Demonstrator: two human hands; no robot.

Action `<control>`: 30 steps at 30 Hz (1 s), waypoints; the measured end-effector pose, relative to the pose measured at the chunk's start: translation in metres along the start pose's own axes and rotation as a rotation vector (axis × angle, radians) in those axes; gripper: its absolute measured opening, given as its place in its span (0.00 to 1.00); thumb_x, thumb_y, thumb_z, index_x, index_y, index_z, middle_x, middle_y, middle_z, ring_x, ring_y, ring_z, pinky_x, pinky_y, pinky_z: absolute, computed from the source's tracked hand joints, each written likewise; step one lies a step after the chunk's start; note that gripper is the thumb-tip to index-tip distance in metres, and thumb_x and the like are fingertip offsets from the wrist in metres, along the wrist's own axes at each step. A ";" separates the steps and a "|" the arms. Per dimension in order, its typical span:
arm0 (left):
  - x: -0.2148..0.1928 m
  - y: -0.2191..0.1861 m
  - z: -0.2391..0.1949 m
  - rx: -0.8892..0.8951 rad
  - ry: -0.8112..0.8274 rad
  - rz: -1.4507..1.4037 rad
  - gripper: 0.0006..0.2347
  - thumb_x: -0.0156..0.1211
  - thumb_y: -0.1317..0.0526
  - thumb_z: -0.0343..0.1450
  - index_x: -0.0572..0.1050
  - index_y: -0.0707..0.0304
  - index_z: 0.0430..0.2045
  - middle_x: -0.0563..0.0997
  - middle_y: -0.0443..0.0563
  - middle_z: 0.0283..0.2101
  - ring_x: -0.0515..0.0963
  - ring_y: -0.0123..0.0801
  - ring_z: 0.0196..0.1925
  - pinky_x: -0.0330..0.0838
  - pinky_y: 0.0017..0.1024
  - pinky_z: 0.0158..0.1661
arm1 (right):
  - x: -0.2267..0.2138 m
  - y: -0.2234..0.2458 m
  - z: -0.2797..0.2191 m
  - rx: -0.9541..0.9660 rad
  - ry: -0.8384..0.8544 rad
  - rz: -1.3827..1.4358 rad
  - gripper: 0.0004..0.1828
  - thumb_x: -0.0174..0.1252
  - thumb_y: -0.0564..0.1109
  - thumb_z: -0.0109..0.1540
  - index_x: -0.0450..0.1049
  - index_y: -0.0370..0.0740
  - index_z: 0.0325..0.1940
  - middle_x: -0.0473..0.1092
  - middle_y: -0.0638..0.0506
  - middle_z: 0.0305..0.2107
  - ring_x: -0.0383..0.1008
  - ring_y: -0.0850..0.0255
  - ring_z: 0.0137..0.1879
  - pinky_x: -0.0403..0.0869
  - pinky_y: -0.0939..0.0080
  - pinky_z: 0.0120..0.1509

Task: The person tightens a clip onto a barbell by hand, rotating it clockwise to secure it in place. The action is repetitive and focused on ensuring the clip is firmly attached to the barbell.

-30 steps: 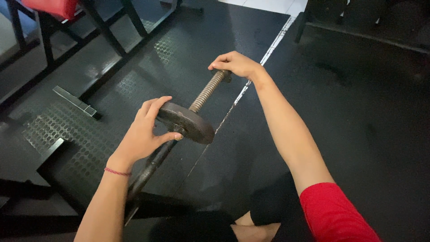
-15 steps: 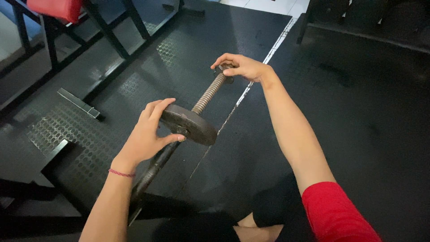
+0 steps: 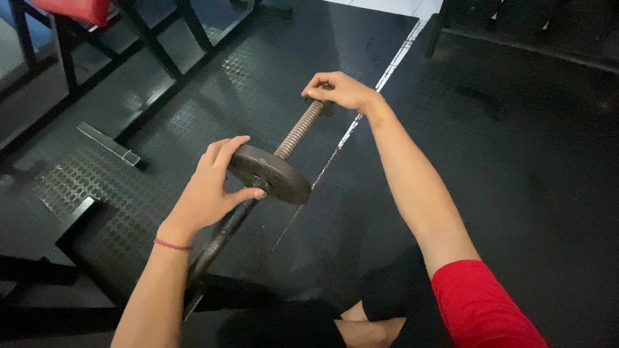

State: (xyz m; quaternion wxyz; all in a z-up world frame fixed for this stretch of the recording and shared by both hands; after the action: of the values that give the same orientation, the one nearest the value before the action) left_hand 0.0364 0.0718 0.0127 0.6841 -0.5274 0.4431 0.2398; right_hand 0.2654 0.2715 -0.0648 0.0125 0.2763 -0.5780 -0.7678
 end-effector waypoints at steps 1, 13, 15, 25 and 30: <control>0.000 0.001 0.000 0.001 -0.002 0.003 0.39 0.72 0.56 0.62 0.55 0.49 0.67 0.62 0.64 0.61 0.64 0.66 0.65 0.68 0.57 0.59 | -0.003 -0.001 -0.005 -0.004 -0.001 0.000 0.13 0.63 0.60 0.63 0.78 0.53 0.44 0.73 0.58 0.34 0.68 0.67 0.44 0.66 0.65 0.50; 0.002 0.002 0.001 0.035 -0.020 -0.028 0.40 0.74 0.57 0.60 0.56 0.49 0.67 0.63 0.64 0.61 0.65 0.68 0.64 0.65 0.61 0.60 | 0.002 -0.018 -0.007 -0.091 0.129 0.302 0.21 0.60 0.38 0.60 0.73 0.45 0.58 0.66 0.47 0.60 0.62 0.55 0.67 0.62 0.56 0.71; 0.000 0.001 0.003 0.030 -0.028 -0.022 0.39 0.74 0.58 0.60 0.56 0.50 0.67 0.63 0.64 0.61 0.65 0.68 0.64 0.65 0.61 0.59 | -0.001 -0.020 0.000 -0.063 0.079 0.217 0.11 0.57 0.45 0.66 0.75 0.46 0.52 0.70 0.49 0.55 0.65 0.59 0.61 0.67 0.59 0.64; 0.007 0.016 0.002 0.249 -0.089 -0.015 0.38 0.71 0.51 0.61 0.58 0.53 0.65 0.64 0.59 0.60 0.67 0.46 0.61 0.60 0.39 0.59 | -0.002 -0.003 -0.003 0.141 -0.023 -0.035 0.14 0.54 0.58 0.68 0.80 0.52 0.37 0.60 0.63 0.22 0.51 0.70 0.29 0.50 0.69 0.37; 0.006 0.013 0.001 0.245 -0.082 -0.001 0.37 0.71 0.51 0.61 0.58 0.54 0.65 0.64 0.60 0.61 0.67 0.48 0.61 0.59 0.41 0.60 | 0.002 -0.005 -0.009 -0.060 0.212 0.173 0.19 0.58 0.51 0.62 0.73 0.47 0.56 0.64 0.54 0.48 0.62 0.65 0.49 0.63 0.68 0.53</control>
State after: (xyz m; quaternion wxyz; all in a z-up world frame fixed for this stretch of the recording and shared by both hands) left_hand 0.0294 0.0764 0.0014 0.7611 -0.4300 0.4403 0.2049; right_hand 0.2693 0.2649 -0.0718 0.1479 0.3046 -0.5719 -0.7472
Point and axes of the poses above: each hand's wrist, its own z-axis towards the middle knuckle, its own x-axis out of the palm, y = z × x, the point moved 8 cm from there along z, towards the middle knuckle
